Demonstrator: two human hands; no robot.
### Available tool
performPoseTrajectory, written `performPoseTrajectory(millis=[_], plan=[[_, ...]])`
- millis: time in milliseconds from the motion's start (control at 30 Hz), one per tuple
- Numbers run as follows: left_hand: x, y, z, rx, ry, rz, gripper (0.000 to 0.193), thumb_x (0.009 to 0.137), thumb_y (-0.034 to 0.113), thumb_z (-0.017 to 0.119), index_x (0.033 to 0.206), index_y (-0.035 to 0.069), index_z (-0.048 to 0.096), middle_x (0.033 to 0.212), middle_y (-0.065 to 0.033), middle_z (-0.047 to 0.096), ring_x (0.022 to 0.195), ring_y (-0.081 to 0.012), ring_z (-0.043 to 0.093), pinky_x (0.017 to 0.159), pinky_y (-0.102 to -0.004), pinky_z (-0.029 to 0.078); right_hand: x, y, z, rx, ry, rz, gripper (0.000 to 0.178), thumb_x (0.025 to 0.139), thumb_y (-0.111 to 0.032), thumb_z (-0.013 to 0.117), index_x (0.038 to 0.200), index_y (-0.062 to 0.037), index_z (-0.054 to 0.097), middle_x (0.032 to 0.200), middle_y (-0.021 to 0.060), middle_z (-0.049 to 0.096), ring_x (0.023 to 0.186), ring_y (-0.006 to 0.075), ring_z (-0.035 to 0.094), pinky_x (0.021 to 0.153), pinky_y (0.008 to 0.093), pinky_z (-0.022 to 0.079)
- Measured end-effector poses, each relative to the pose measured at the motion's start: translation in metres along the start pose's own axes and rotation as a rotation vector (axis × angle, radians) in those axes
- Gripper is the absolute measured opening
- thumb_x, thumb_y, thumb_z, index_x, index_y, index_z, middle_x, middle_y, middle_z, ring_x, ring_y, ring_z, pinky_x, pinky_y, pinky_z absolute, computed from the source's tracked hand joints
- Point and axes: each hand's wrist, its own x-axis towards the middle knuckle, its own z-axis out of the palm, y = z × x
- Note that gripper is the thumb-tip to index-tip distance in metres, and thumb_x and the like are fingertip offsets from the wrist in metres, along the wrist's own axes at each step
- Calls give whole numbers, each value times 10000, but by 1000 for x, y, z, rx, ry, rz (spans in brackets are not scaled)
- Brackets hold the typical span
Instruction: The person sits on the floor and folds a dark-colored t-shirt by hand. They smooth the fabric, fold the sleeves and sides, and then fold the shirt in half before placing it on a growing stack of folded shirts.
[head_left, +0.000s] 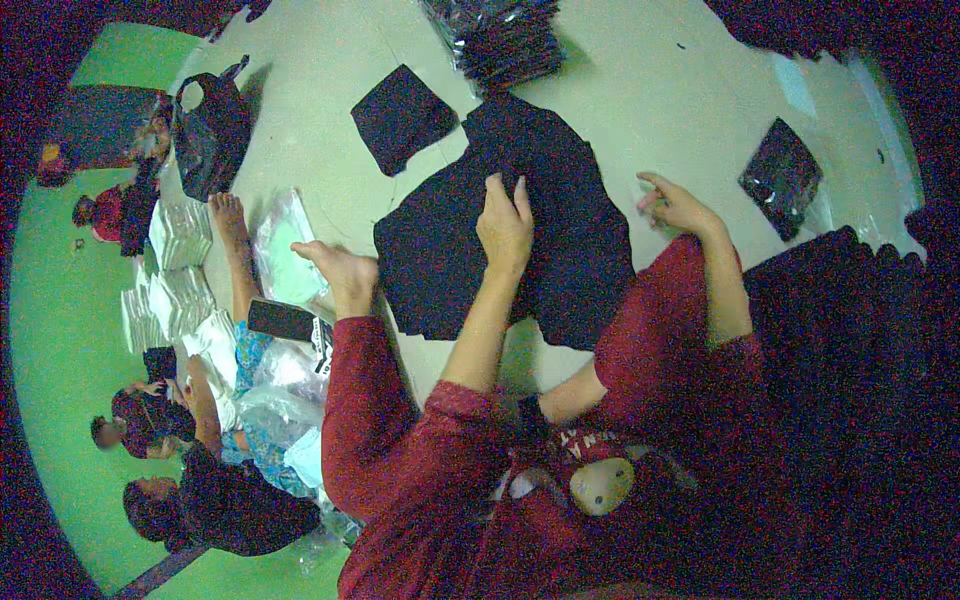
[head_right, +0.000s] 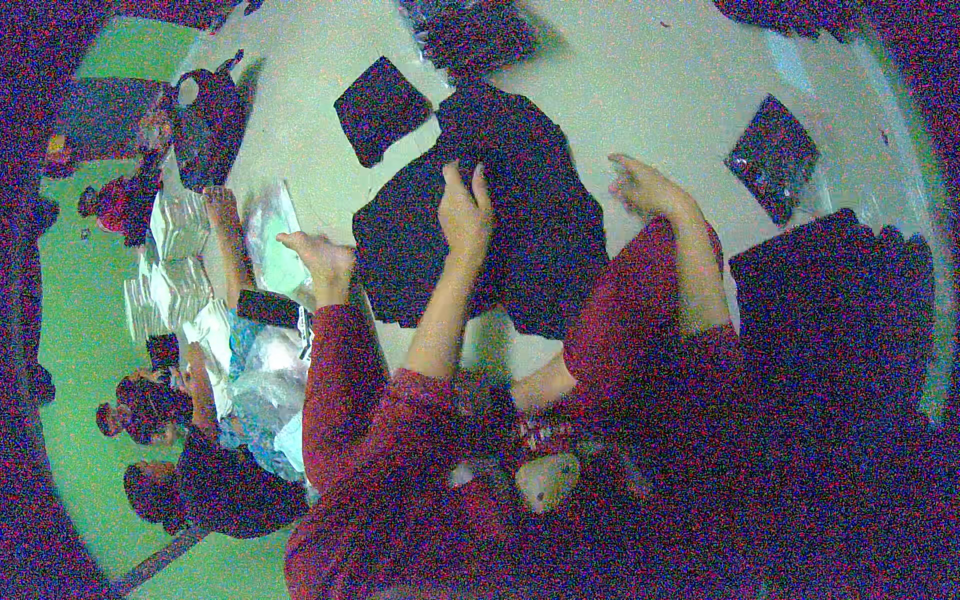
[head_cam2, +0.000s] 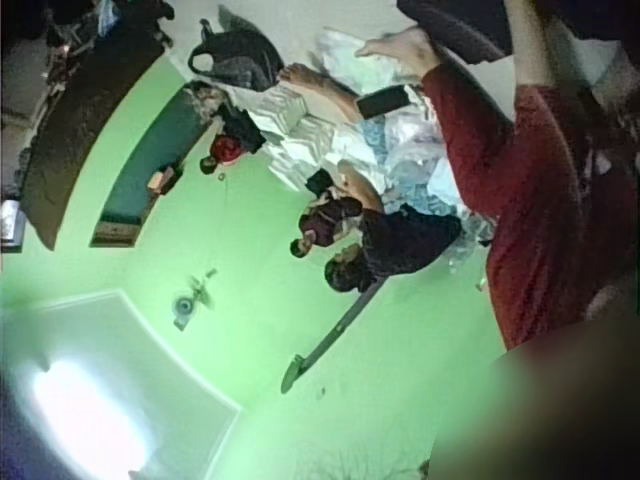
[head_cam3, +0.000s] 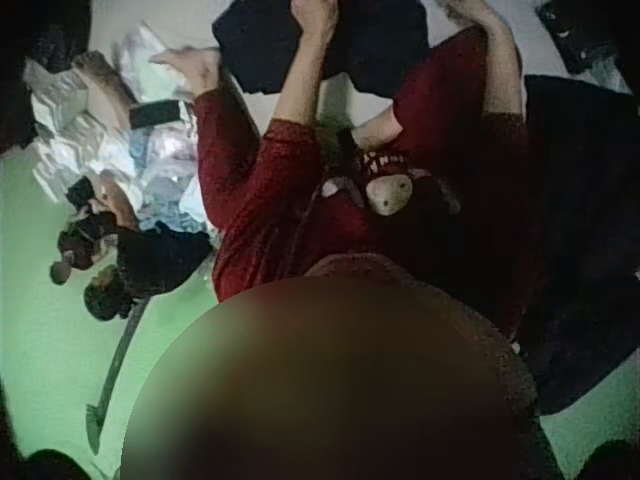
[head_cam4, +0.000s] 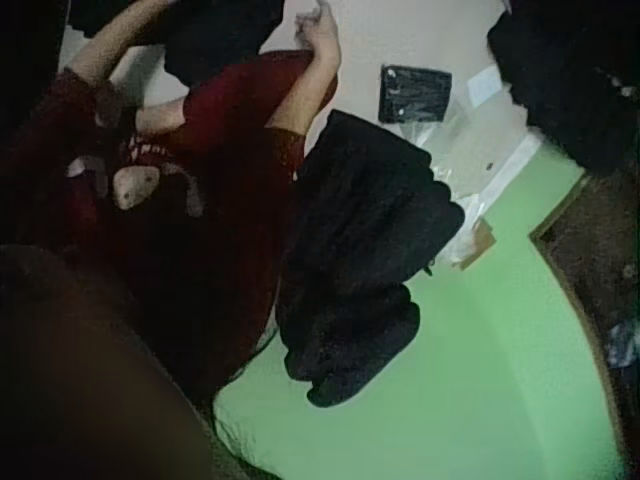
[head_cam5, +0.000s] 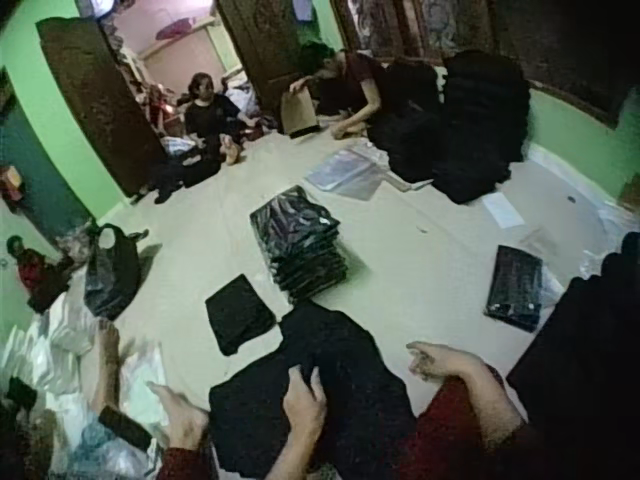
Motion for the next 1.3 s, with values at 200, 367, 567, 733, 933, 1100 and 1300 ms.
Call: performPoseTrajectory(millis=[200, 367, 567, 733, 933, 1100, 1300], plan=[[134, 11, -98, -142, -175, 523, 288, 846, 298, 535, 972, 39, 523, 808, -165, 608, 762, -304, 603, 650, -361, 457, -4, -5, 8, -147, -64, -119, 605, 741, 28, 499, 1301, -101, 309, 899, 92, 593, 667, 159, 554, 619, 294, 476], [291, -41, -132, 171, -335, 447, 391, 814, 406, 552, 1006, 67, 524, 836, -174, 619, 770, -346, 598, 728, -358, 462, 0, -30, 10, -129, -149, 6, 598, 744, 43, 492, 1296, -106, 318, 955, 103, 578, 804, 210, 577, 712, 316, 472], [308, -167, -38, 498, -117, 268, 633, 796, 580, 442, 1191, 85, 460, 1183, -229, 462, 1077, -382, 458, 891, -447, 374, -1, -27, 20, -220, -151, -102, 588, 752, 22, 488, 1298, -113, 318, 964, 114, 571, 873, 266, 571, 771, 341, 456], [225, -175, 35, 565, 27, 296, 684, 789, 629, 379, 1310, 188, 346, 1378, -177, 249, 1264, -358, 241, 948, -618, 199, 1, -21, 22, -264, -217, -85, 608, 746, 10, 501, 1306, -124, 305, 979, 122, 570, 910, 280, 565, 790, 352, 449], [225, -131, 12, 461, -344, -8, 725, 785, 670, 305, 1339, 203, 286, 1410, -162, 177, 1295, -347, 175, 952, -644, 137, -4, -35, 26, -301, -182, -151, 624, 740, 3, 514, 1311, -125, 297, 969, 127, 568, 895, 274, 565, 783, 355, 448], [112, -91, -12, -27, -103, 399, 430, 785, 359, 526, 1053, 24, 507, 1050, -164, 506, 968, -339, 480, 824, -437, 370, -14, -35, 21, -311, -138, -139, 611, 740, 8, 503, 1306, -112, 307, 963, 134, 583, 854, 270, 577, 773, 343, 453], [-89, -25, -34, -66, -491, 776, 263, 731, 246, 624, 899, 51, 570, 974, -135, 542, 938, -312, 502, 809, -431, 403, -9, -23, 21, -375, -69, -258, 599, 737, 5, 472, 1303, -111, 315, 938, 112, 608, 749, 214, 593, 679, 321, 479]])
